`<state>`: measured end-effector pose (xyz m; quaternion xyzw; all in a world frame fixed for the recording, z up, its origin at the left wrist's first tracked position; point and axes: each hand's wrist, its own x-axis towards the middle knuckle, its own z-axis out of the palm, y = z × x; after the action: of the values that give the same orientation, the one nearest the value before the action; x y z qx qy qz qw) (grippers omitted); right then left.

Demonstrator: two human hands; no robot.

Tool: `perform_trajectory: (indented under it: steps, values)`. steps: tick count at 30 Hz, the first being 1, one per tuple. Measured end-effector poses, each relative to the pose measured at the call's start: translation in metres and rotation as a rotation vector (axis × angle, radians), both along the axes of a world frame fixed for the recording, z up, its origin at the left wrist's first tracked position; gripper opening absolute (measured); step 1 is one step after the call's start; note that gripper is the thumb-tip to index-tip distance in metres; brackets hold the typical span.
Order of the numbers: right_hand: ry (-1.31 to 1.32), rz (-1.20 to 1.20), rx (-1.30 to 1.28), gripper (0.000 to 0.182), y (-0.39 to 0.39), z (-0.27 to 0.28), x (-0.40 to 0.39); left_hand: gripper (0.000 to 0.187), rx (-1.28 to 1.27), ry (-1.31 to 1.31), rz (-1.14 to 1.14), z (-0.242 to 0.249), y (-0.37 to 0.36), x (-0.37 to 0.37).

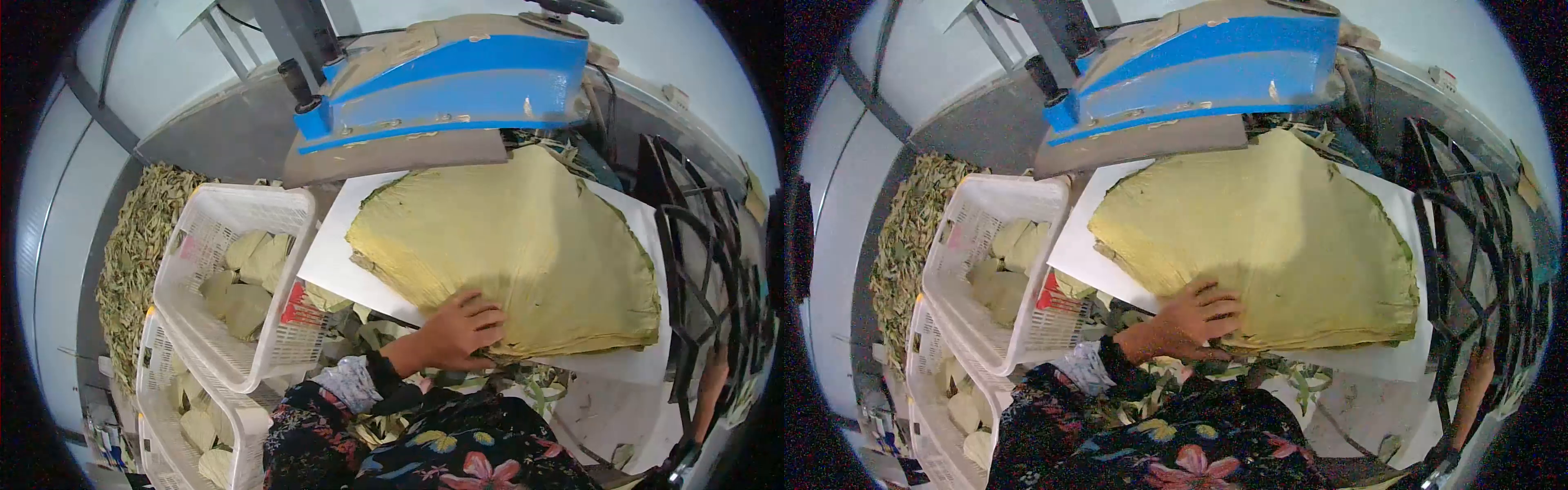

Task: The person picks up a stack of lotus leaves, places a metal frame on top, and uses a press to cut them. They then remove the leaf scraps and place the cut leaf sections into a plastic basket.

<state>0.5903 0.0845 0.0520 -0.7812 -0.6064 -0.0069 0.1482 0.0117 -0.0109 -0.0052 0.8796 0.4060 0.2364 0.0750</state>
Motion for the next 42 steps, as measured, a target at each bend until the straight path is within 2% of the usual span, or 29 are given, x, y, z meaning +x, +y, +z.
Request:
perform_trajectory:
  steps: [2,6,10,12,15,19,21,24,26,27,28,29,31,34,42]
  values:
    - [0.038,0.196,0.114,0.042,-0.015,0.022,-0.043,0.050,0.013,-0.029,-0.010,-0.001,-0.001,0.000]
    - [-0.024,0.530,0.257,0.029,-0.017,0.049,-0.163,0.044,0.081,-0.034,-0.030,-0.008,0.002,0.000]
    - [0.075,0.774,0.049,0.021,-0.014,0.067,-0.292,0.043,0.070,-0.072,-0.046,-0.011,0.003,-0.003]
    - [0.018,0.815,-0.062,0.018,-0.003,0.058,-0.334,0.044,-0.098,-0.124,-0.082,-0.011,0.000,-0.004]
    - [0.017,0.883,-0.125,0.019,0.007,0.053,-0.387,0.045,0.019,-0.130,-0.029,-0.007,-0.002,-0.005]
    - [-0.091,0.891,-0.157,0.022,0.038,0.014,-0.405,0.046,0.075,-0.189,-0.045,-0.012,0.001,-0.006]
    - [-0.061,0.884,-0.039,0.018,0.041,0.004,-0.406,0.046,-0.033,-0.165,-0.046,-0.012,0.000,-0.003]
    - [-0.021,0.862,-0.140,0.017,0.051,-0.007,-0.401,0.045,-0.154,-0.143,-0.043,-0.004,0.001,-0.003]
    - [0.097,1.103,0.042,0.020,0.063,-0.030,-0.380,0.044,-0.111,-0.103,-0.065,0.004,0.001,-0.005]
    - [-0.022,0.908,-0.218,0.020,0.070,-0.043,-0.382,0.043,-0.097,-0.089,-0.065,0.007,0.002,-0.005]
    - [-0.254,0.768,-0.369,0.018,0.062,-0.016,-0.405,0.043,-0.081,-0.073,-0.056,0.008,0.003,-0.003]
    - [-0.204,0.883,-0.149,0.016,0.057,-0.015,-0.402,0.043,-0.074,-0.077,-0.128,0.008,0.005,-0.001]
    - [-0.294,0.972,0.002,0.018,0.050,-0.007,-0.398,0.044,-0.030,-0.016,-0.066,0.007,0.006,0.002]
    - [-0.229,0.983,0.078,0.020,0.054,-0.020,-0.389,0.051,-0.087,0.046,-0.074,0.000,0.005,0.007]
    - [-0.204,0.989,0.132,0.021,0.062,-0.038,-0.383,0.052,-0.023,-0.002,-0.008,0.002,0.004,0.010]
